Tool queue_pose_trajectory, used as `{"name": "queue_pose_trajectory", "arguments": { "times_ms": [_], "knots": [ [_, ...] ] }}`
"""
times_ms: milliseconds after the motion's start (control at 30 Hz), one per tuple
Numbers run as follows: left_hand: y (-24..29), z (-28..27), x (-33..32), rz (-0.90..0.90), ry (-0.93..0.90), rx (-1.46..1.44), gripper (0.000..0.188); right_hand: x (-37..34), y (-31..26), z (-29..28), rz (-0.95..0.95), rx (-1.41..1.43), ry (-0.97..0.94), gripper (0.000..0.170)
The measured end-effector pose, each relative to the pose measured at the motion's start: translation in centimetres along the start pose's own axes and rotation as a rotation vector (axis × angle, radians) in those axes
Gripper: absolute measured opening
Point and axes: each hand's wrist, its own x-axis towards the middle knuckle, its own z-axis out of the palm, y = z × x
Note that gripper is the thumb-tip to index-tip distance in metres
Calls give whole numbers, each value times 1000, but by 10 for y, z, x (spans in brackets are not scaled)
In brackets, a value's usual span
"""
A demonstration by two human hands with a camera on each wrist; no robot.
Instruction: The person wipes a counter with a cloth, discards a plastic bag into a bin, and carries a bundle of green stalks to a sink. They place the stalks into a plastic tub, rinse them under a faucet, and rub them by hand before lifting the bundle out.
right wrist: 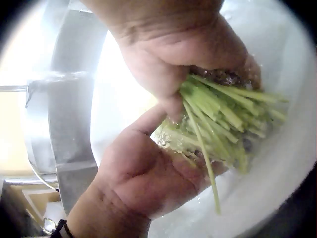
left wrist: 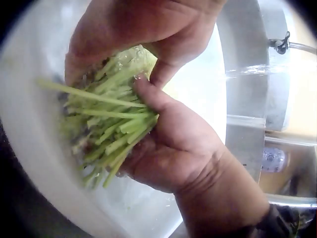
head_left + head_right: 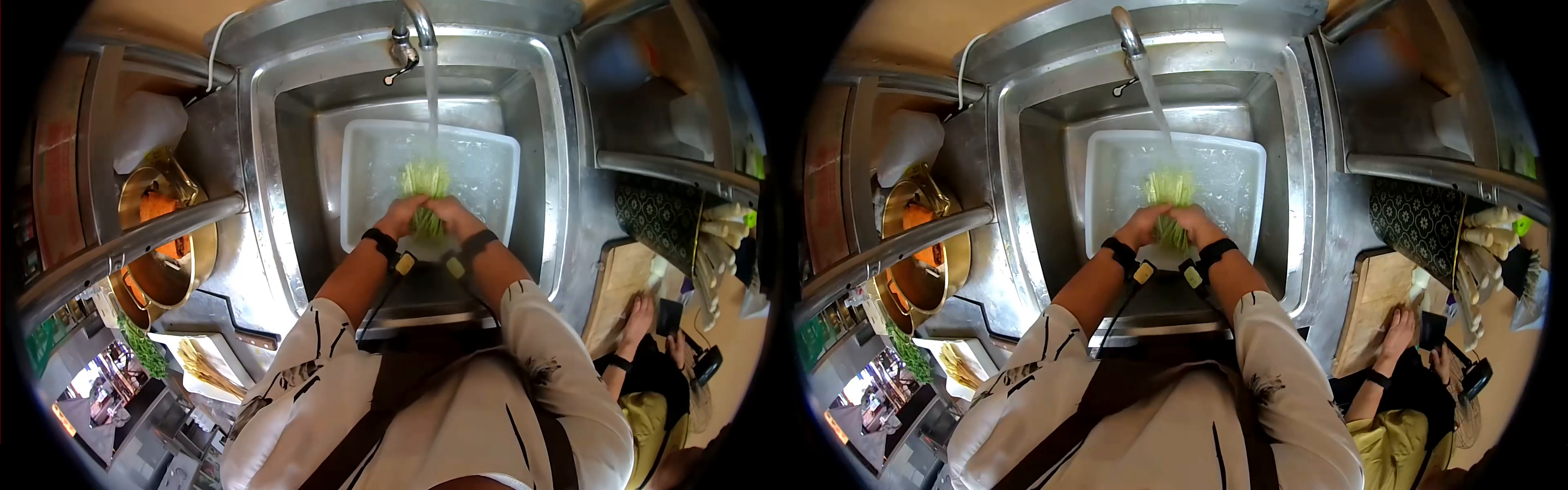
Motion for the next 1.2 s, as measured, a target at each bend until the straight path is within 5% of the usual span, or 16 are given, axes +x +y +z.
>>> {"name": "queue_pose_trajectory", "arguments": {
  "times_ms": [133,233,333,433,533,600,700,733,800,833,933,1000,1067,1133,1167,1200],
  "knots": [
    [16,22,-15,39,157,152,22,-14,-13,3,-56,41,42,23],
    [28,33,-21,261,284,516,23,26,-4,-11,-187,-257,69,27],
    [36,19,-3,412,123,412,31,-34,-47,-8,-267,156,45,35],
    [48,1,19,218,-117,33,49,-39,-63,5,-266,260,119,48],
    [31,-2,35,168,-34,-168,47,-19,-49,37,-281,-58,139,64],
    [26,-4,23,244,-125,-148,47,-42,-38,69,-725,-472,546,66],
    [37,40,-41,331,-149,-126,48,-58,-34,84,-823,-517,647,65],
    [42,57,-64,343,-76,-121,48,-62,-39,78,-818,-511,649,65],
    [41,56,-61,299,-93,-138,47,-65,-59,59,-582,-69,242,67],
    [36,46,-48,332,-79,-124,47,-63,-56,59,-631,-110,187,67],
    [34,42,-46,292,-112,-185,50,-74,-37,82,-786,-374,476,60],
    [28,52,-49,348,-107,-128,51,-70,-44,66,-788,-281,411,57],
    [18,49,-41,354,-120,-131,52,-60,-61,49,-585,-234,280,59],
    [20,44,-35,332,57,-15,54,-67,-51,59,-566,-264,218,56],
    [28,40,-48,480,140,685,58,-65,-39,73,-778,-284,347,51],
    [36,48,-51,490,134,681,58,-58,-38,78,-1004,-304,482,47]
  ]
}}
